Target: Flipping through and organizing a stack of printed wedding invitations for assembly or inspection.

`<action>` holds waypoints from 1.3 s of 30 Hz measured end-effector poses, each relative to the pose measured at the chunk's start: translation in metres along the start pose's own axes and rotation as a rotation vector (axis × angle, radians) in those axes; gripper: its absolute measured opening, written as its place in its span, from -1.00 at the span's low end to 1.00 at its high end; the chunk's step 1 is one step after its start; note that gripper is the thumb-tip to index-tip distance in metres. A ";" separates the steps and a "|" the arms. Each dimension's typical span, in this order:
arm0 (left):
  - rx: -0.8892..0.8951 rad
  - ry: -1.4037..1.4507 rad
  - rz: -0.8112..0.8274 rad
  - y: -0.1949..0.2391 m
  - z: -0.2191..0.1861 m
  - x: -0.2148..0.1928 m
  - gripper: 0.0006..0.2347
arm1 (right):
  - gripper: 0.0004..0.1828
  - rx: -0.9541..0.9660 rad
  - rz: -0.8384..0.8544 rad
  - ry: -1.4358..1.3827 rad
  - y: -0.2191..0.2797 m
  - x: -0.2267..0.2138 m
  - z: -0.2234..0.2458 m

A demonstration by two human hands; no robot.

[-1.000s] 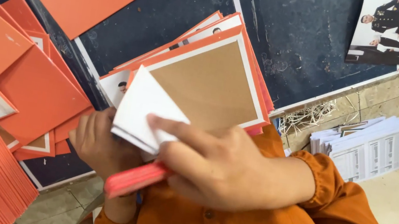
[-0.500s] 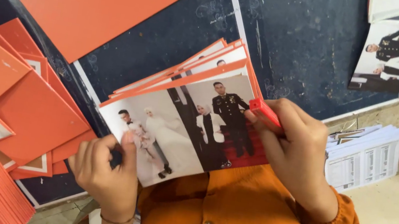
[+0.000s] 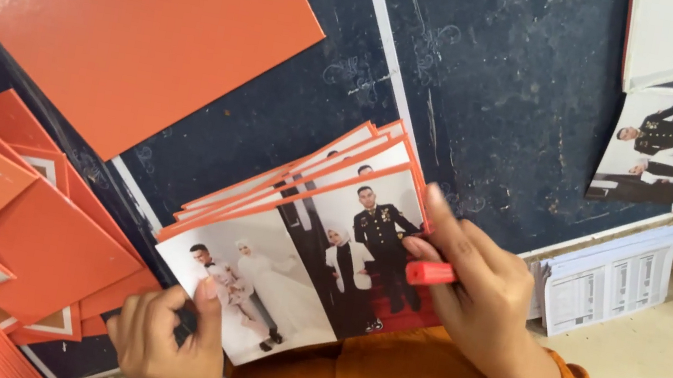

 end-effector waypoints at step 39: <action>0.030 -0.022 -0.016 -0.003 -0.002 -0.005 -0.70 | -0.14 0.142 0.183 0.343 -0.013 0.012 0.001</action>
Point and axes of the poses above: each hand's wrist, its own y-axis away from the middle knuckle, its own x-axis out of the palm, z = x × y, the point moved 3 cm from there along -y, towards the middle knuckle, and after that the axes turned 6 degrees about -y, right-handed, at the moved point
